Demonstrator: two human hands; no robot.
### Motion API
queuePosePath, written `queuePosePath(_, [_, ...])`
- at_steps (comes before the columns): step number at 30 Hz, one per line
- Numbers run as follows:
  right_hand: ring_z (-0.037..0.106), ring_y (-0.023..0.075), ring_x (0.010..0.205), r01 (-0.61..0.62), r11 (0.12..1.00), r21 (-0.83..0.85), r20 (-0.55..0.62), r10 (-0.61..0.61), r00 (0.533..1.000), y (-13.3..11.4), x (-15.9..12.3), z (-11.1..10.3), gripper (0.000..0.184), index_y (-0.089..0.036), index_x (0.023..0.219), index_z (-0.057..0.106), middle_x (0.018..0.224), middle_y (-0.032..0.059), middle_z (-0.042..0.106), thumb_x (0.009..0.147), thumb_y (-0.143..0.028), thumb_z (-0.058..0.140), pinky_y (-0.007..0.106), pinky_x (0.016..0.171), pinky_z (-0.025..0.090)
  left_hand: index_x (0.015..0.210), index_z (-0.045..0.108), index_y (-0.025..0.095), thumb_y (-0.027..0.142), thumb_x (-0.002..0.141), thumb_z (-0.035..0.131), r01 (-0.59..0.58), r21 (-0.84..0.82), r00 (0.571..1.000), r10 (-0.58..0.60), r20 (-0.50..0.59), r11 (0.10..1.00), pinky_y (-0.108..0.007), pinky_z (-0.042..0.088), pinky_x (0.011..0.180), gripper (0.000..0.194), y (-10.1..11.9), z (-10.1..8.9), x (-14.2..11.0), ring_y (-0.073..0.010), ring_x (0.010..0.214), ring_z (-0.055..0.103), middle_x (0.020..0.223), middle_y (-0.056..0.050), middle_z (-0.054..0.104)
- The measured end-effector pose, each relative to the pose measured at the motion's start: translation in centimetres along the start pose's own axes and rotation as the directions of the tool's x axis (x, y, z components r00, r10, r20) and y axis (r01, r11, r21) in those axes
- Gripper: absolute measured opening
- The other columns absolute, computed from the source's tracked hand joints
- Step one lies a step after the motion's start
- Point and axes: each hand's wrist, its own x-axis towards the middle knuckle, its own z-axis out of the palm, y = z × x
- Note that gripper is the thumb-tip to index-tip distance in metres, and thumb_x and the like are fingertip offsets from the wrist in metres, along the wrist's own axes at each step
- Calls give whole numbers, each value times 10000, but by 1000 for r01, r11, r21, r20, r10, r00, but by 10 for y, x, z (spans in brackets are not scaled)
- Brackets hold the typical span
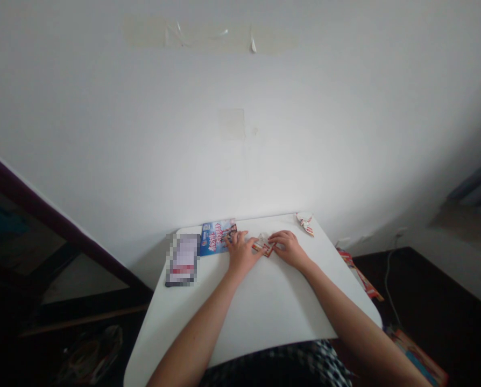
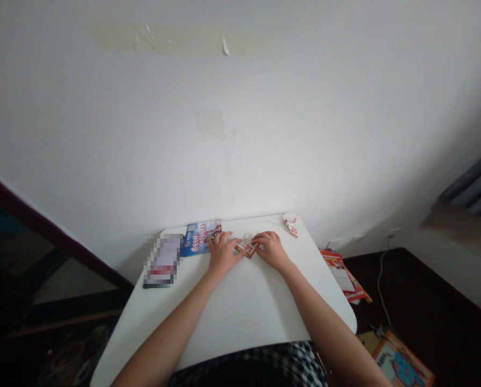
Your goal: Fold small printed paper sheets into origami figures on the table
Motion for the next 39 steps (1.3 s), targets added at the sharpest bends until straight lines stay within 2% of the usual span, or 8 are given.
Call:
queuePosePath(14, [646,261,1127,-10,998,66,14,9,1000,5,2,-1,272,-294,1062,791,1126,59,769,832,-173,711,474,1030,478,1139,770,318,566,800,766,1,19,999,-2,33,1000,-673,160,1230,420,5,-4,-1,-367,1378,424,1421,-105,588])
queuePosePath(21, [652,272,1128,-19,995,101,-16,21,1000,7,3,-2,273,-279,1026,802,1095,63,780,785,-159,758,471,1013,500,1272,712,429,553,818,759,-40,-13,996,41,73,999,-719,128,1212,474,2,1,-1,-368,1400,412,1455,-86,556])
queuePosePath(31, [653,284,1118,-38,994,106,-25,41,999,13,3,4,253,-284,1008,805,1060,66,789,777,-181,791,479,998,512,1323,676,444,628,844,686,-42,16,996,41,81,999,-719,95,1217,514,0,6,-1,-363,1422,395,1486,-101,534])
queuePosePath(39, [632,285,1136,-62,991,117,8,61,998,11,3,1,254,-286,1014,806,1083,64,780,783,-181,798,470,1019,490,1312,688,443,626,824,707,-45,22,997,44,66,999,-710,80,1225,521,-1,7,-1,-380,1416,398,1492,-98,536])
